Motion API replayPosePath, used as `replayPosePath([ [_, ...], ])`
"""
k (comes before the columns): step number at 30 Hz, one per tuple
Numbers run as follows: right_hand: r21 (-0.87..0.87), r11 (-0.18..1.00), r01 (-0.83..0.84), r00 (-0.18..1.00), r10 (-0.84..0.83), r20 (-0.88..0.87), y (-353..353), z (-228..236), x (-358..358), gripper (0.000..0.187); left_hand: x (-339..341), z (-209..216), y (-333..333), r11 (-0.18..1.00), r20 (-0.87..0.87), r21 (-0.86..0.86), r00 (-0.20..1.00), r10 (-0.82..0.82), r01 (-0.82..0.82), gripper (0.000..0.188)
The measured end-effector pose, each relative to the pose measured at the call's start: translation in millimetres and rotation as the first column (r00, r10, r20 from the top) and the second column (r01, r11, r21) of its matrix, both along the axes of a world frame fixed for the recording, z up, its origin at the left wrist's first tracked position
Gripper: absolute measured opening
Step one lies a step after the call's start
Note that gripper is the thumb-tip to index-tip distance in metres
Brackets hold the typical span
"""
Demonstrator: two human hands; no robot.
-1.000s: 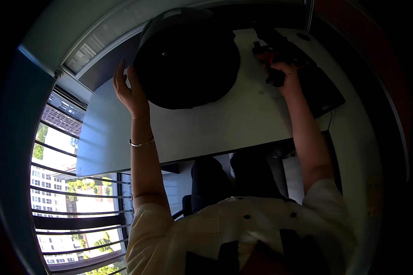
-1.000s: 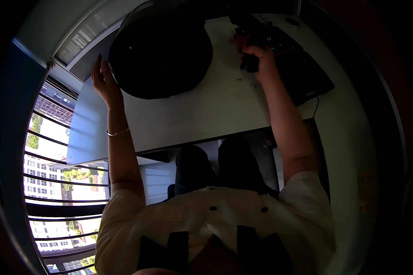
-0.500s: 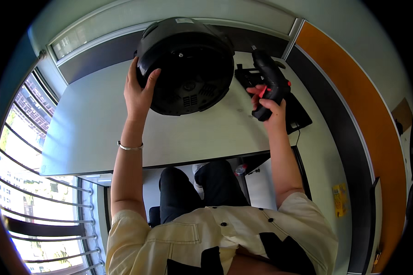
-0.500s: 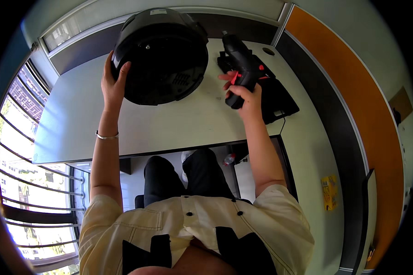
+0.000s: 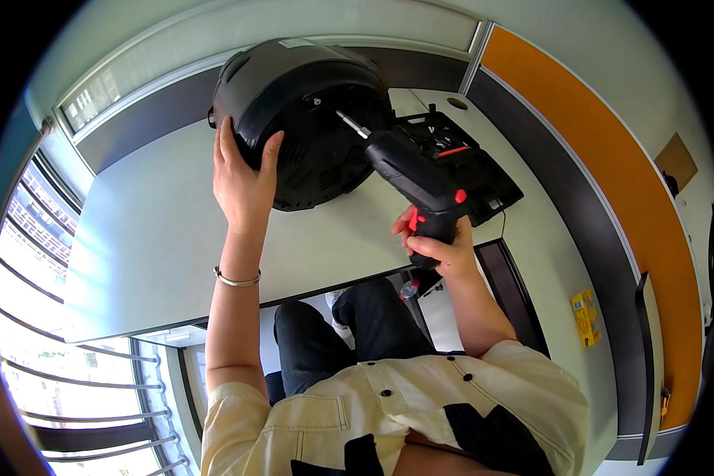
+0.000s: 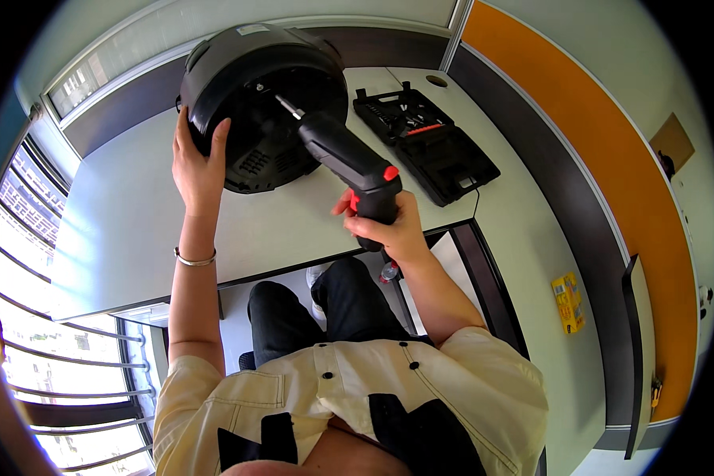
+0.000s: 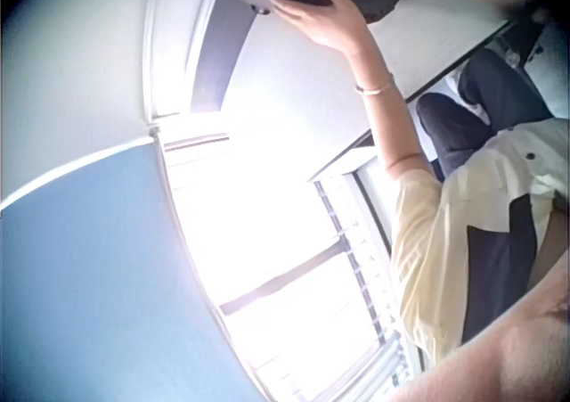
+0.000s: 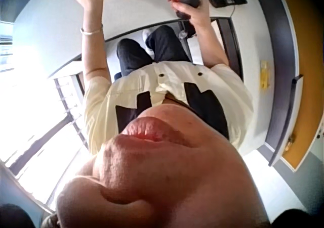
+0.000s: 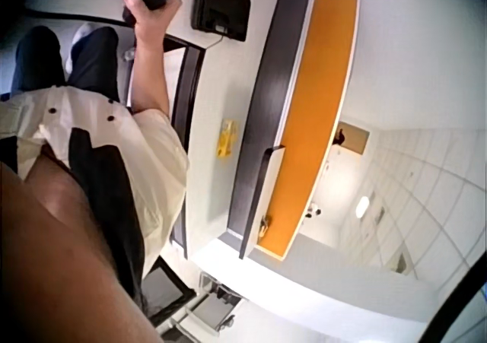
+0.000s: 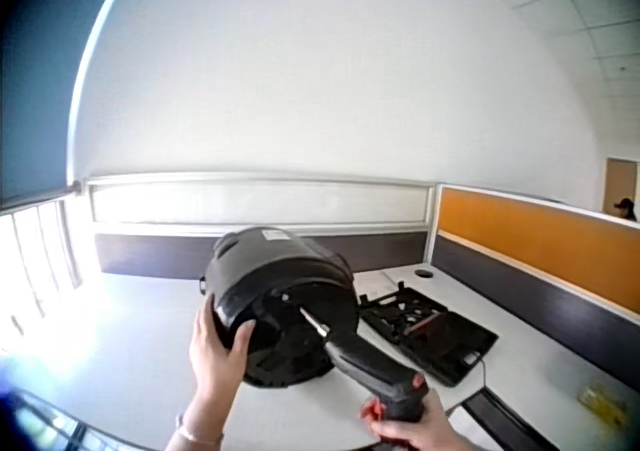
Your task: The person walks to a desk and uses a cordless drill to remove screws from the base of a black fan. They then reattach the screws to secure the fan base.
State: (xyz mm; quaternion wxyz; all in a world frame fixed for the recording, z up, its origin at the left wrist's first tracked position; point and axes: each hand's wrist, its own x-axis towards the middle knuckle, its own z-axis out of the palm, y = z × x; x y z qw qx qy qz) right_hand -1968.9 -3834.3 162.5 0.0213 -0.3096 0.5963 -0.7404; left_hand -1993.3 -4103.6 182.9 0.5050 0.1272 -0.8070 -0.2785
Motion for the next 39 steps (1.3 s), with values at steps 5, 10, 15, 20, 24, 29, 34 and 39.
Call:
replayPosePath([
  [5, -0.025, 0.999, -0.033, 0.995, 0.035, 0.094, -8, 1, 0, 0.039, 0, -4, 0, 0.999, -0.066, 0.000, 0.996, -0.054, 0.054, 0.073],
  [10, -0.077, 0.996, -0.054, 0.992, 0.062, 0.106, -11, 2, 0, 0.039, 22, -9, 8, 0.968, -0.323, -0.253, 0.943, -0.080, -0.004, 0.055],
  [15, -0.152, 0.974, -0.170, 0.974, 0.189, 0.122, -6, -4, 2, 0.047, 61, -30, 57, 0.705, -0.274, 0.141, 0.712, -0.647, 0.695, 0.020],
  [20, -0.282, 0.894, -0.347, 0.894, 0.406, 0.189, -12, 0, 20, 0.043, 87, -26, 85, -0.023, -0.419, 0.522, 0.233, -0.878, 0.853, 0.041],
  [24, -0.293, 0.877, -0.381, 0.870, 0.448, 0.208, -26, -7, 29, 0.026, 91, -30, 86, -0.254, -0.501, 0.567, 0.083, -0.862, 0.783, 0.039],
  [29, -0.244, 0.883, -0.401, 0.859, 0.455, 0.234, -22, -18, 32, 0.016, 97, -38, 92, -0.165, -0.477, 0.638, 0.218, -0.851, 0.752, 0.027],
  [34, -0.230, 0.899, -0.374, 0.886, 0.419, 0.197, -17, -28, 36, 0.016, 97, -49, 95, -0.158, -0.478, 0.641, 0.230, -0.848, 0.751, 0.026],
  [39, -0.216, 0.916, -0.337, 0.902, 0.380, 0.205, -13, -34, 37, 0.019, 102, -46, 106, -0.055, -0.433, 0.679, 0.340, -0.835, 0.732, 0.027],
])
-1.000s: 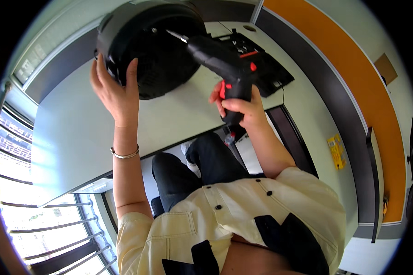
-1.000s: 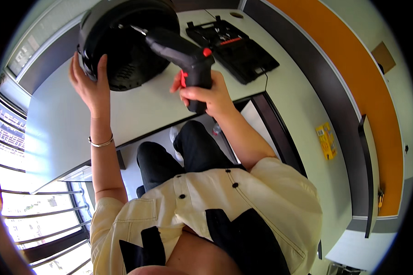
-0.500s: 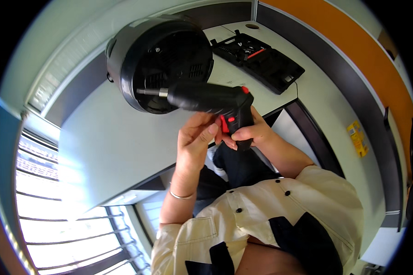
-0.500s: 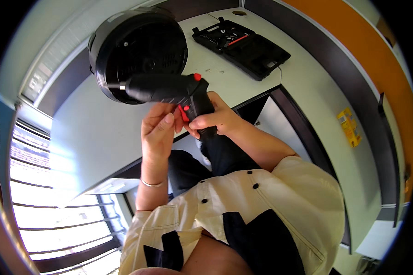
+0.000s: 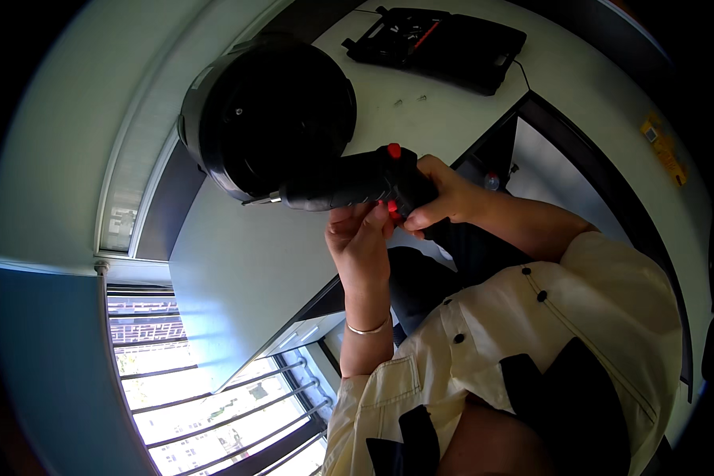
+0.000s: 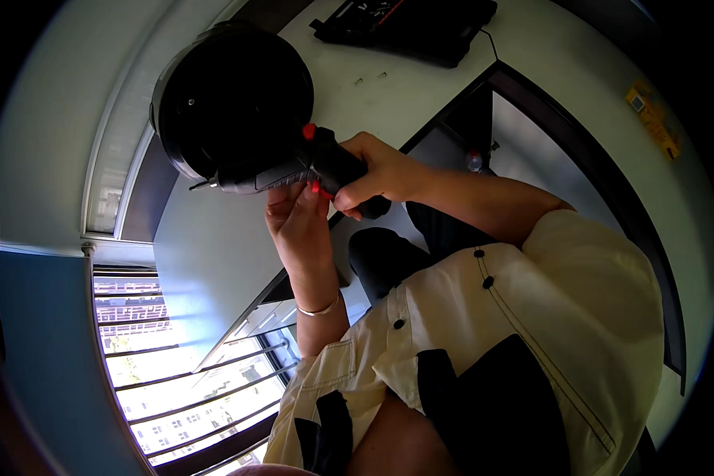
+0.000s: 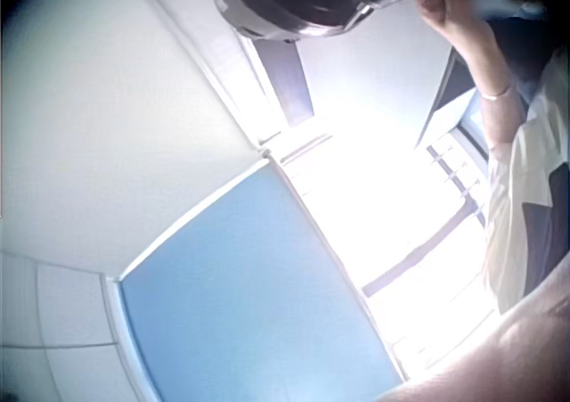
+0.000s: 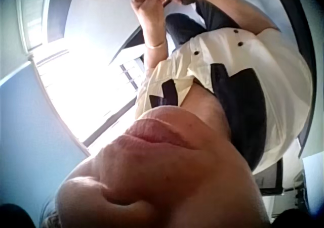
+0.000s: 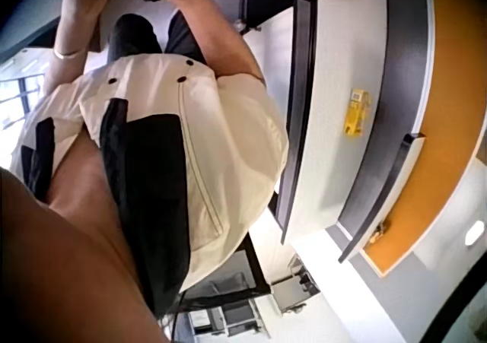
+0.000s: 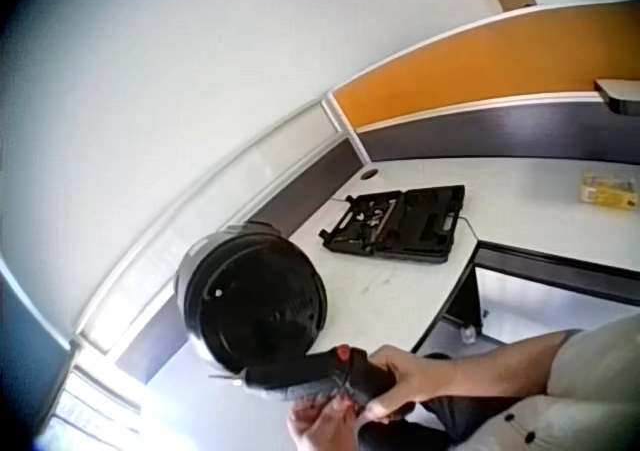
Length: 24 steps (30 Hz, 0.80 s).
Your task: The person walks to a desk and uses a cordless drill to remove screws from the base of a black fan. They then reattach the screws to secure the fan base.
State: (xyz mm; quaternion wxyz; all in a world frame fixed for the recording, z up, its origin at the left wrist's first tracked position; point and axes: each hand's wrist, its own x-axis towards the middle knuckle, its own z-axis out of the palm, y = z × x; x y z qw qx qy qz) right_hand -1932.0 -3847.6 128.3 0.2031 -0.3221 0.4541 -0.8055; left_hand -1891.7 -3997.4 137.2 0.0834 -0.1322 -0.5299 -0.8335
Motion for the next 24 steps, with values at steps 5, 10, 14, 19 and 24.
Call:
replayPosePath([
  [5, 0.005, 1.000, 0.022, 0.999, -0.022, -0.033, 2, 1, -6, 0.022, -7, 3, -8, 0.993, -0.025, -0.100, 0.997, -0.070, 0.067, 0.026],
  [10, 0.003, 0.988, 0.155, 0.988, -0.155, -0.012, 13, 0, -14, 0.026, -14, 21, -19, 0.906, -0.017, -0.414, 0.995, -0.101, 0.084, 0.034],
  [14, 0.021, 0.977, 0.212, 0.977, -0.211, -0.042, 21, 3, -22, 0.030, -28, 39, -61, 0.577, -0.453, -0.449, 0.731, 0.511, -0.682, 0.021],
  [19, 0.013, 0.978, 0.208, 0.977, -0.207, -0.043, 22, 4, -27, 0.031, -62, 63, -105, -0.032, -0.829, -0.263, 0.209, 0.518, -0.964, 0.024],
  [24, 0.021, 0.919, 0.394, 0.894, -0.378, -0.241, 23, -3, -31, 0.030, -103, 72, -116, -0.081, -0.777, -0.455, 0.351, 0.523, -0.887, 0.054],
])
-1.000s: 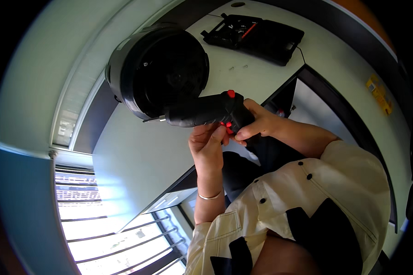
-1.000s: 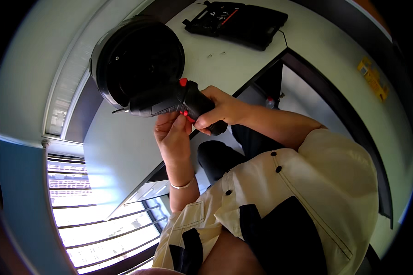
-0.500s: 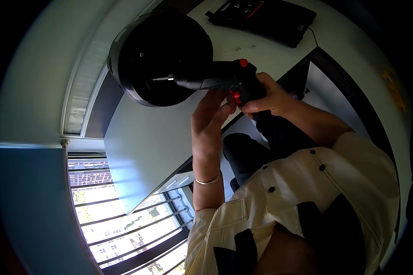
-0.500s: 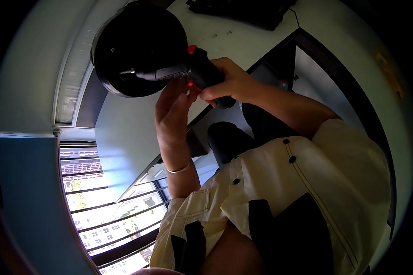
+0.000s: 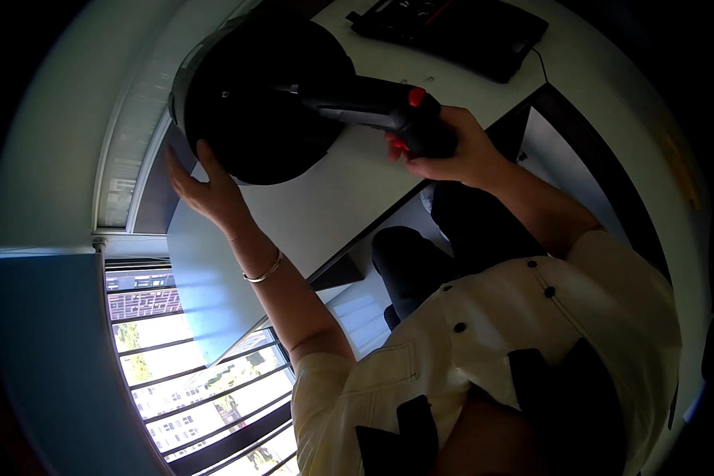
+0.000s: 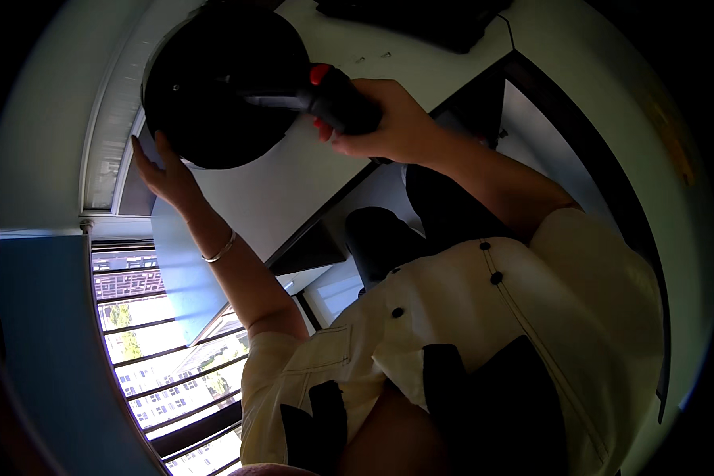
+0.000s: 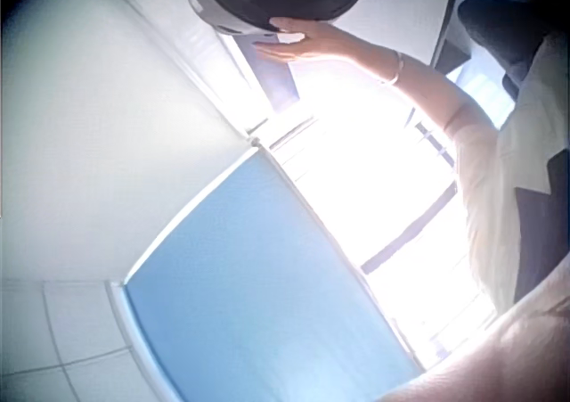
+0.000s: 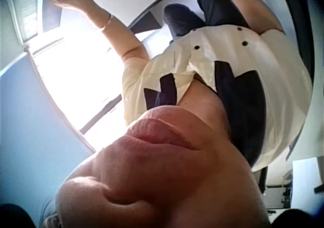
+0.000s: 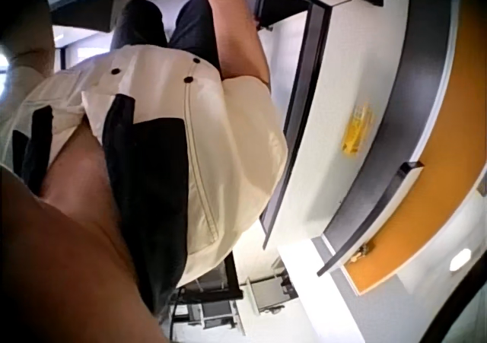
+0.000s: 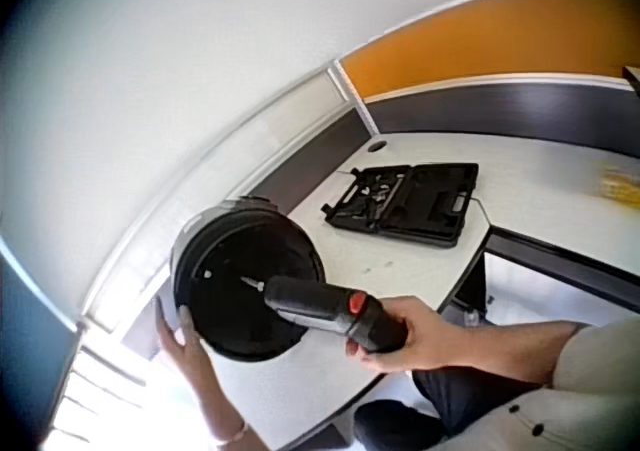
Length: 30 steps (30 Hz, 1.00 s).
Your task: The person walks to a desk and uses a cordless drill to remove screws from the base of a black fan. They then reattach the screws to secure the fan base.
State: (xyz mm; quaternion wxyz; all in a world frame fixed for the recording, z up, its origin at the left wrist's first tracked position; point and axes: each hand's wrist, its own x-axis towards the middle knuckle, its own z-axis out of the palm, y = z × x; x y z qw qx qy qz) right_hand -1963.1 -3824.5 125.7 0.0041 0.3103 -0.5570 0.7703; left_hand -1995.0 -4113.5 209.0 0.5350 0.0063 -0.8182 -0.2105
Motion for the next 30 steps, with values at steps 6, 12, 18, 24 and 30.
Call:
replayPosePath([
  [6, 0.037, 0.999, -0.021, 1.000, 0.020, 0.009, -11, 11, 5, 0.029, -10, -6, 1, 0.915, 0.077, 0.235, 0.932, -0.355, 0.329, 0.071],
  [12, 0.074, 0.993, 0.093, 0.984, -0.080, -0.160, -29, 19, -2, 0.029, -14, -11, -2, 0.906, 0.066, 0.254, 0.929, -0.364, 0.337, 0.074],
  [18, 0.096, 0.985, 0.142, 0.976, -0.123, -0.180, -37, 16, -6, 0.030, -13, -11, 1, 0.888, 0.058, 0.269, 0.914, -0.401, 0.372, 0.074],
  [24, 0.123, 0.986, 0.115, 0.983, -0.095, -0.160, -39, 17, -9, 0.030, -13, -14, -2, 0.885, 0.038, 0.269, 0.914, -0.404, 0.380, 0.072],
  [30, 0.144, 0.986, 0.081, 0.994, -0.069, -0.090, -38, 23, -9, 0.030, -14, -13, -4, 0.878, 0.034, 0.282, 0.911, -0.411, 0.386, 0.072],
])
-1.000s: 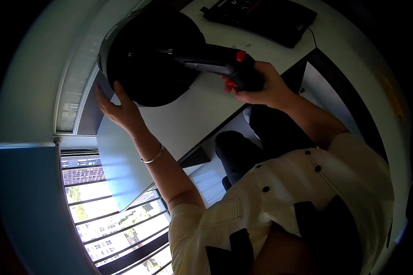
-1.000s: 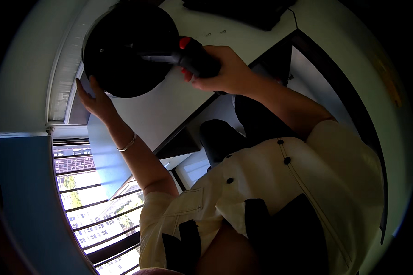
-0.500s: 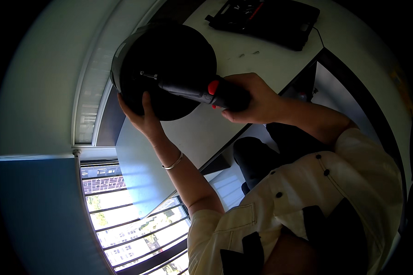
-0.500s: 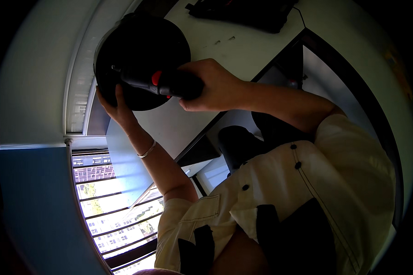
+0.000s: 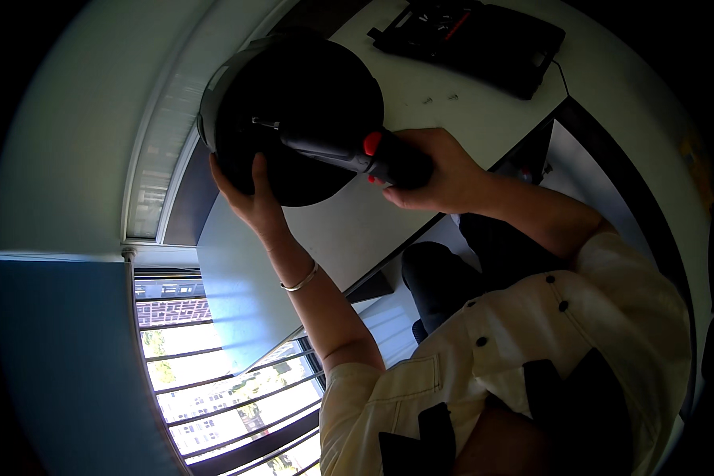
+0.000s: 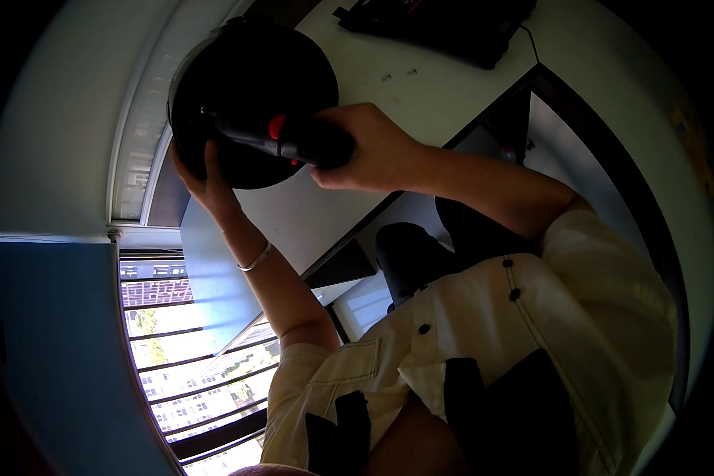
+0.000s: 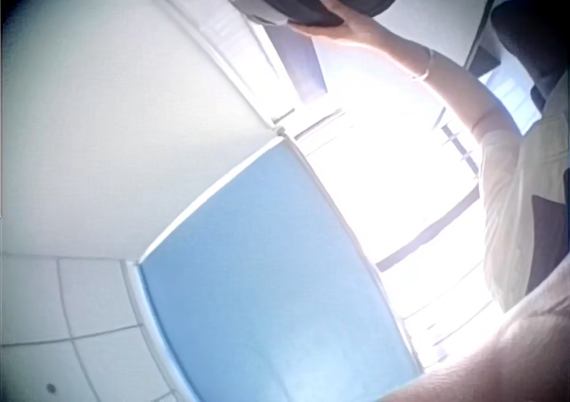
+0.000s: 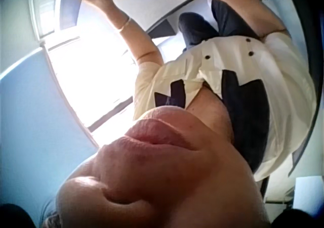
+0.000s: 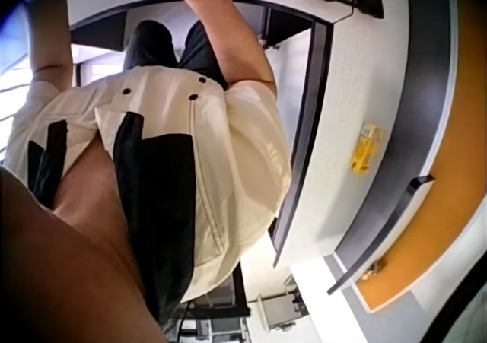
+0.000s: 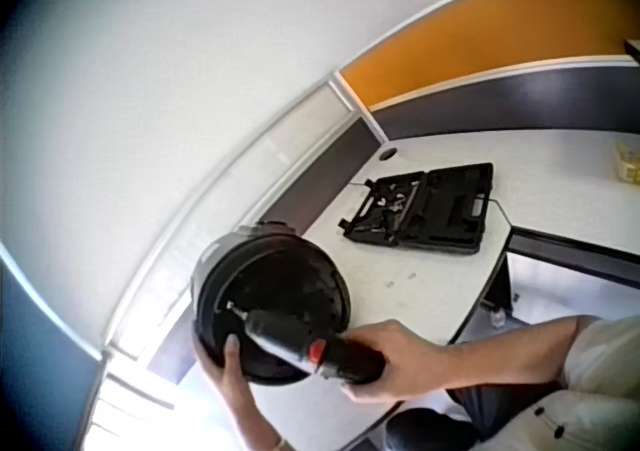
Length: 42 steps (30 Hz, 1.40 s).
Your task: The person walks to a desk and uses a cordless drill to remove screws from the base of a black fan. They then reattach the screws to secure the fan base.
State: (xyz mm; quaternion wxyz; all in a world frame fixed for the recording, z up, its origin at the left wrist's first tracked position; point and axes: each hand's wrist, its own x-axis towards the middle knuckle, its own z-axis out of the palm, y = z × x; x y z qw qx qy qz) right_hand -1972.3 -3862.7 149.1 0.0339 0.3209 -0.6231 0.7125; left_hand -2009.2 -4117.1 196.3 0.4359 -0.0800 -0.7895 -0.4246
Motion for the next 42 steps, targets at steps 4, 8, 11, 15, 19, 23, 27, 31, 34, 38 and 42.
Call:
replayPosePath([
  [4, 0.003, 1.000, 0.016, 1.000, -0.016, -0.018, 1, 3, 1, 0.031, -1, -1, -2, 1.000, -0.003, -0.004, 1.000, 0.011, -0.011, 0.073],
  [8, -0.006, 0.999, 0.034, 0.999, -0.034, -0.028, -2, 0, 0, 0.031, -1, -1, 0, 1.000, -0.006, -0.004, 1.000, 0.017, -0.017, 0.073],
  [11, -0.006, 0.998, 0.065, 0.995, -0.065, -0.079, -4, 0, 0, 0.030, -1, 0, -1, 1.000, -0.013, -0.007, 1.000, 0.019, -0.019, 0.073],
  [15, 0.042, 0.993, 0.113, 0.981, -0.105, -0.164, -1, 5, 2, 0.029, -1, -1, -2, 1.000, -0.032, -0.018, 0.999, 0.019, -0.020, 0.073],
  [19, 0.042, 0.978, 0.206, 0.947, -0.188, -0.261, 0, 8, 3, 0.028, -1, 0, 1, 1.000, -0.030, -0.016, 0.999, 0.021, -0.022, 0.073],
  [23, 0.044, 0.976, 0.212, 0.943, -0.192, -0.270, 0, 9, 2, 0.027, -1, -1, -2, 0.999, -0.041, -0.028, 0.999, 0.028, -0.030, 0.073],
  [27, 0.061, 0.973, 0.221, 0.941, -0.197, -0.275, 1, 9, 1, 0.026, -1, -2, -1, 0.998, -0.041, -0.040, 0.998, 0.051, -0.053, 0.073],
  [31, 0.053, 0.968, 0.246, 0.931, -0.221, -0.290, 0, 9, 1, 0.025, 0, -1, 0, 0.997, -0.031, -0.044, 0.998, 0.064, -0.065, 0.073],
  [34, 0.065, 0.967, 0.248, 0.932, -0.219, -0.288, 1, 9, 1, 0.024, 0, 0, -1, 0.997, -0.031, -0.047, 0.998, 0.060, -0.061, 0.073],
  [38, 0.069, 0.980, 0.187, 0.962, -0.169, -0.212, 2, 12, 2, 0.025, 0, 1, 0, 0.997, -0.031, -0.050, 0.998, 0.058, -0.060, 0.073],
  [42, 0.085, 0.989, 0.123, 0.984, -0.111, -0.137, 3, 11, 3, 0.026, 0, 0, 0, 0.997, -0.027, -0.048, 0.998, 0.055, -0.057, 0.073],
])
